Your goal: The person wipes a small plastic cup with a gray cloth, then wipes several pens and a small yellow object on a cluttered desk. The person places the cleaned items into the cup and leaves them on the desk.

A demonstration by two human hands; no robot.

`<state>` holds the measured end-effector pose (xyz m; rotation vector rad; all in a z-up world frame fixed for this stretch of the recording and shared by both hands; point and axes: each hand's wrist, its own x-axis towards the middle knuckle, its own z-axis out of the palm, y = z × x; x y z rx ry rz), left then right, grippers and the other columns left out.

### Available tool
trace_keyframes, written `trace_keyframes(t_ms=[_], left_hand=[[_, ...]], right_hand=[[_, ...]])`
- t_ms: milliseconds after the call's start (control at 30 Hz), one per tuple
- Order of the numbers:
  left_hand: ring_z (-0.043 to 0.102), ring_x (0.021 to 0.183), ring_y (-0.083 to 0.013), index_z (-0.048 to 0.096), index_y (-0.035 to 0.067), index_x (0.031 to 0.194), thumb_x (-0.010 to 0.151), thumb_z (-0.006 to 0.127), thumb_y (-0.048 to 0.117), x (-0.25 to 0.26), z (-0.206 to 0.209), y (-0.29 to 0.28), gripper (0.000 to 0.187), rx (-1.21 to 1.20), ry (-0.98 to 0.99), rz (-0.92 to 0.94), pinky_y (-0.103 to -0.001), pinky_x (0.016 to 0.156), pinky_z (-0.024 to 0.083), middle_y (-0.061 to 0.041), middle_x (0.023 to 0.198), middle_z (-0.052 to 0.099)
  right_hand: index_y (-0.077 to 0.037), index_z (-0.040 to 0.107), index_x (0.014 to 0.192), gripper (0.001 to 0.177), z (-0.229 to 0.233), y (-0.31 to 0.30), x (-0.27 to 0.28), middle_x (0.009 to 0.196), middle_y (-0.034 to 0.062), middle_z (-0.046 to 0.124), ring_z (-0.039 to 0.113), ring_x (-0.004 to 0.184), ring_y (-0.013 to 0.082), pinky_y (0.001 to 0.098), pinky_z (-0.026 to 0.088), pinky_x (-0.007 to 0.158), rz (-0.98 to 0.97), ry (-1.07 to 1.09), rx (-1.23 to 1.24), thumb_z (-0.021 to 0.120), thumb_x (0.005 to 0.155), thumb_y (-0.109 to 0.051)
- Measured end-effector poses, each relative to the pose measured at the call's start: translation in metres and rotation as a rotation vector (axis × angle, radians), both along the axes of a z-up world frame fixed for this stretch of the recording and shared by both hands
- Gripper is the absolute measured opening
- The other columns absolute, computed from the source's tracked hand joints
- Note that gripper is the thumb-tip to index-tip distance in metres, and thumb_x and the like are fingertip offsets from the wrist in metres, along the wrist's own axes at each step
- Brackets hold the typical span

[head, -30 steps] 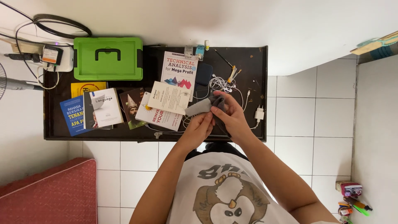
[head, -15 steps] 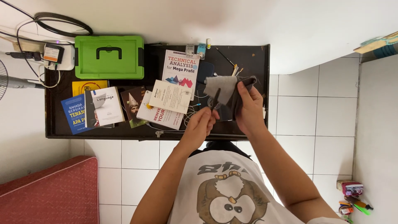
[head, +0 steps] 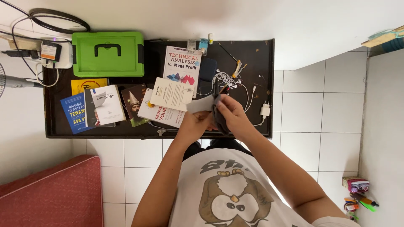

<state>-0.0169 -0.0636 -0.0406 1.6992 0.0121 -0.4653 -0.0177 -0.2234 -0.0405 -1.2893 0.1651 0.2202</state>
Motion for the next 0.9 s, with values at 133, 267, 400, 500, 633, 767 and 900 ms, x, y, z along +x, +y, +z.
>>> trace_keyframes(t_ms=[133,267,400,500,633,767,900], left_hand=[[0.06,0.059,-0.0167,0.068,0.003,0.076,0.077,0.084,0.012,0.015,-0.009,0.019,0.019,0.005,-0.049,0.046,-0.03,0.057,0.053,-0.011,0.06,0.062],[0.061,0.091,-0.0167,0.065,0.006,0.108,0.103,0.062,0.017,0.024,0.003,0.009,0.012,-0.181,-0.224,0.128,-0.032,0.079,0.051,-0.008,0.093,0.065],[0.067,0.094,-0.0114,0.074,0.007,0.107,0.1,0.069,0.014,0.031,-0.006,0.0,0.011,-0.134,-0.213,0.077,-0.035,0.09,0.055,-0.007,0.094,0.075],[0.07,0.088,-0.0162,0.067,0.004,0.107,0.101,0.067,0.013,0.038,-0.012,-0.009,0.01,-0.225,-0.207,0.135,-0.035,0.09,0.055,-0.01,0.093,0.075],[0.071,0.096,-0.0141,0.058,0.003,0.133,0.097,0.074,0.016,0.039,-0.023,-0.019,0.041,-0.319,-0.119,0.076,-0.032,0.091,0.054,-0.014,0.109,0.075],[0.071,0.085,-0.0116,0.073,0.004,0.108,0.098,0.073,0.013,0.035,-0.03,-0.024,0.014,-0.324,-0.105,0.125,-0.029,0.083,0.059,-0.01,0.093,0.077],[0.073,0.084,-0.0164,0.07,0.004,0.106,0.101,0.07,0.015,0.044,-0.01,-0.022,0.012,-0.325,-0.211,0.288,-0.03,0.085,0.058,-0.012,0.094,0.077]], right_hand=[[-0.005,0.065,0.119,0.027,-0.001,-0.015,0.007,0.096,0.0024,0.063,0.055,0.092,0.011,0.0305,0.05,0.091,-0.084,-0.048,-0.046,0.041,0.112,-0.015],[-0.004,0.069,0.108,0.028,0.002,-0.022,0.007,0.086,0.0068,0.064,0.055,0.087,0.0165,0.038,0.05,0.085,0.152,-0.14,-0.27,0.043,0.109,-0.014],[-0.008,0.068,0.09,0.035,-0.006,-0.018,0.008,0.071,0.0037,0.06,0.053,0.072,0.0152,0.0323,0.048,0.072,0.214,-0.118,-0.23,0.039,0.11,-0.016],[-0.008,0.063,0.086,0.035,0.016,-0.025,0.007,0.069,0.0052,0.056,0.051,0.073,0.0146,0.0335,0.046,0.069,0.238,-0.117,-0.303,0.041,0.11,-0.02],[-0.009,0.065,0.085,0.034,-0.003,-0.04,0.005,0.067,0.0048,0.058,0.051,0.072,0.0147,0.0342,0.048,0.069,0.266,-0.082,-0.322,0.046,0.11,-0.022],[-0.009,0.066,0.083,0.032,-0.011,-0.053,0.001,0.07,0.0024,0.06,0.053,0.075,0.0154,0.0329,0.048,0.073,0.288,-0.037,-0.349,0.048,0.108,-0.018],[-0.002,0.07,0.087,0.038,-0.042,-0.075,-0.001,0.073,0.0092,0.06,0.055,0.072,0.0267,0.0424,0.048,0.076,0.149,0.012,-0.341,0.039,0.108,-0.01]])
